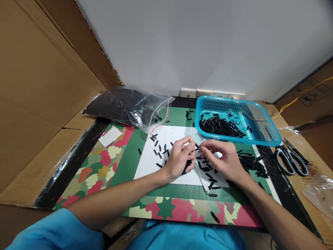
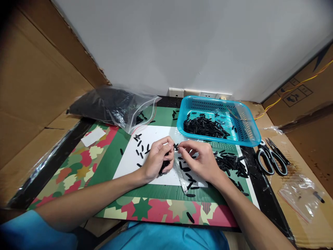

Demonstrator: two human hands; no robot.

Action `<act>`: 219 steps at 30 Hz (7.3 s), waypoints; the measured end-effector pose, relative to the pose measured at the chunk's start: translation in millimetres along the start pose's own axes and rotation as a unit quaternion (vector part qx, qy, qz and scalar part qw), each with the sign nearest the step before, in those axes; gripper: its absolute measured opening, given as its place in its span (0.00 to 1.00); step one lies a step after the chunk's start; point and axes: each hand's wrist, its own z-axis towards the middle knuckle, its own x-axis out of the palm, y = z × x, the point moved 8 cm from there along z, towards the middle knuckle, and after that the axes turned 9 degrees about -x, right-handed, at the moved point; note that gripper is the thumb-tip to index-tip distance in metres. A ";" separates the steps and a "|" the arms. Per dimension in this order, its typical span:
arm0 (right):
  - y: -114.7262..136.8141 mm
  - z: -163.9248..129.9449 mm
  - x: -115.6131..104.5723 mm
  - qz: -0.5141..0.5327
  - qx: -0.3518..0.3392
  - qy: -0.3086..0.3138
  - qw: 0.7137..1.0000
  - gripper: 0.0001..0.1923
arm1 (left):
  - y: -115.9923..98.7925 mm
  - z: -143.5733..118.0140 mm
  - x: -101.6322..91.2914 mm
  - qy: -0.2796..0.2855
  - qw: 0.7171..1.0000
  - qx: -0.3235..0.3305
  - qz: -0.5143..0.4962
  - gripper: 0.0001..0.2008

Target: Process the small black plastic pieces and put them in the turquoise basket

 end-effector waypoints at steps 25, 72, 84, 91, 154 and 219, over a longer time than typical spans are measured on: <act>-5.7 -0.1 11.0 0.042 0.061 0.079 0.994 0.11 | 1.8 0.1 3.0 0.017 1.000 0.000 0.021 0.19; -22.2 -2.5 14.2 0.241 0.139 -0.048 0.959 0.20 | 0.5 -1.7 2.0 0.005 1.000 -0.014 -0.013 0.20; -25.0 -4.3 7.5 0.210 0.134 -0.084 0.965 0.16 | 0.7 -3.4 2.4 0.007 1.000 0.004 0.029 0.18; -24.0 -7.9 8.2 0.187 0.126 -0.104 0.969 0.10 | -0.4 -6.7 3.1 0.004 0.998 0.023 0.055 0.16; 2.5 -4.0 0.4 0.046 -0.001 -0.089 0.995 0.02 | -4.9 -7.5 1.6 -0.026 0.999 0.038 0.011 0.17; 45.3 -24.0 67.8 -0.263 -0.300 0.201 0.895 0.12 | -8.8 0.4 -22.3 -0.082 0.973 -0.050 -0.212 0.14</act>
